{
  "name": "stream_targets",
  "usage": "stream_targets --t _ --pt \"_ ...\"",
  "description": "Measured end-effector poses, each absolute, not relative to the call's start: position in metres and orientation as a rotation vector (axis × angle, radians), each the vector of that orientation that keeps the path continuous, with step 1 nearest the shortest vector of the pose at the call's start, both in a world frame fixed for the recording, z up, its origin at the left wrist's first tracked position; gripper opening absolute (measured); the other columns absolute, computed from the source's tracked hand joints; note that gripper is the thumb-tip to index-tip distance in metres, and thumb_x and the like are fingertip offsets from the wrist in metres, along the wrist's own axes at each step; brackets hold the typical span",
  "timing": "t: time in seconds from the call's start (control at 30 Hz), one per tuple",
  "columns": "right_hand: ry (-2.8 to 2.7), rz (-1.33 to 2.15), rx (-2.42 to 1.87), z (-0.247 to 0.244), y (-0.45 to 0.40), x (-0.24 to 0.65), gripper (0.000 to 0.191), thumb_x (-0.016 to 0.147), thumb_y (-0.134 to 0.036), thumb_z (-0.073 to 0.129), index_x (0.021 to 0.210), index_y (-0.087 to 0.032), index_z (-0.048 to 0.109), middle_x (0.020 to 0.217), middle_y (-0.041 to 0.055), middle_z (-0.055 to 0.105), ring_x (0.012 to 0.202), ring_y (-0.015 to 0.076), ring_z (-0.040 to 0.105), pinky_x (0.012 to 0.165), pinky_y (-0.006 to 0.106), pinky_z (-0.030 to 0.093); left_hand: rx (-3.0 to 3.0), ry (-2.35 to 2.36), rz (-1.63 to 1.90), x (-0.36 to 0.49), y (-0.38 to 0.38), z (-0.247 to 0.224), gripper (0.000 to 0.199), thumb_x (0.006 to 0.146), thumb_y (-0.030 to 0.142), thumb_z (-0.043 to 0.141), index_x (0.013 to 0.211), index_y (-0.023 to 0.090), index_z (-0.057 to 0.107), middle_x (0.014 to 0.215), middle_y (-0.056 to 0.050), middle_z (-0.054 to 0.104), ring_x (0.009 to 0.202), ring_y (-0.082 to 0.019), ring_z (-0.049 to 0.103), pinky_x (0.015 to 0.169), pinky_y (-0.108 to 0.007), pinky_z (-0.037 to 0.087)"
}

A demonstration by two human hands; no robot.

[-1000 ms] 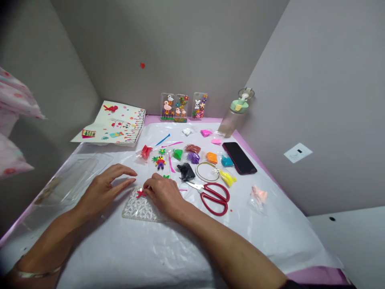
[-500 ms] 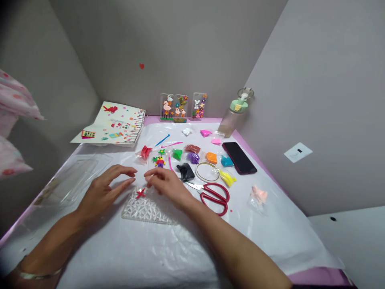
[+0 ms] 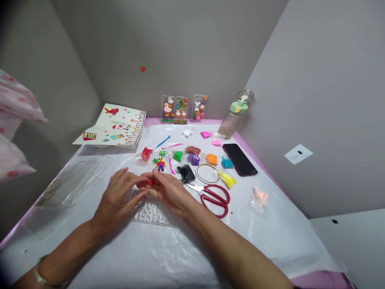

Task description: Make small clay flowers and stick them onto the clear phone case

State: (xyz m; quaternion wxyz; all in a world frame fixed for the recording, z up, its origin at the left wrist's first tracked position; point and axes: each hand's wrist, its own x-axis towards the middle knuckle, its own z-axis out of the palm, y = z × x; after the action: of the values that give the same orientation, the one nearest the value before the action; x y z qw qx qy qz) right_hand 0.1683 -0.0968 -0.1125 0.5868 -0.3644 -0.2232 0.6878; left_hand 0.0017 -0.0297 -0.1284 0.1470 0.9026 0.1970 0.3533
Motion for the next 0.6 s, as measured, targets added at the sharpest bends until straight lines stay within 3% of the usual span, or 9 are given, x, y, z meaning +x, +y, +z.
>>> stream_targets --t 0.2,0.37,0.47,0.6 --pt "-0.625 1.579 -0.842 -0.111 -0.099 0.164 0.025 0.081 -0.026 0.075 0.104 -0.015 0.073 0.104 0.0084 0.073 0.105 0.0188 0.066 0.101 0.033 0.046 2.584 0.599 1.021 0.002 -0.029 -0.129 0.021 0.093 0.016 0.06 0.113 0.022 0.06 0.094 -0.004 0.06 0.095 -0.023 0.055 0.107 -0.053 0.036" --pt "-0.817 1.552 -0.881 -0.113 -0.099 0.165 0.025 0.081 -0.024 0.072 0.104 -0.017 0.072 0.108 0.0068 0.072 0.105 0.0191 0.064 0.104 0.036 0.042 2.473 0.618 0.957 0.001 -0.029 -0.131 0.015 0.095 0.015 0.057 0.106 0.023 0.061 0.094 -0.005 0.062 0.096 -0.024 0.054 0.095 -0.047 0.043" --pt "-0.889 1.464 -0.982 -0.117 -0.098 0.166 0.032 0.078 -0.026 0.075 0.109 -0.018 0.07 0.104 0.0059 0.072 0.097 0.018 0.065 0.098 0.036 0.045 2.409 0.629 0.944 0.0 -0.029 -0.131 0.013 0.096 0.015 0.056 0.101 0.024 0.064 0.096 -0.006 0.063 0.099 -0.025 0.054 0.087 -0.042 0.046" --pt "-0.872 1.368 -1.104 -0.121 -0.095 0.168 0.033 0.073 -0.028 0.081 0.102 -0.017 0.07 0.087 0.0017 0.07 0.076 0.0136 0.065 0.079 0.029 0.049 2.358 0.554 0.943 -0.001 -0.028 -0.131 0.014 0.096 0.016 0.055 0.104 0.024 0.063 0.102 -0.006 0.066 0.105 -0.024 0.056 0.089 -0.04 0.047"
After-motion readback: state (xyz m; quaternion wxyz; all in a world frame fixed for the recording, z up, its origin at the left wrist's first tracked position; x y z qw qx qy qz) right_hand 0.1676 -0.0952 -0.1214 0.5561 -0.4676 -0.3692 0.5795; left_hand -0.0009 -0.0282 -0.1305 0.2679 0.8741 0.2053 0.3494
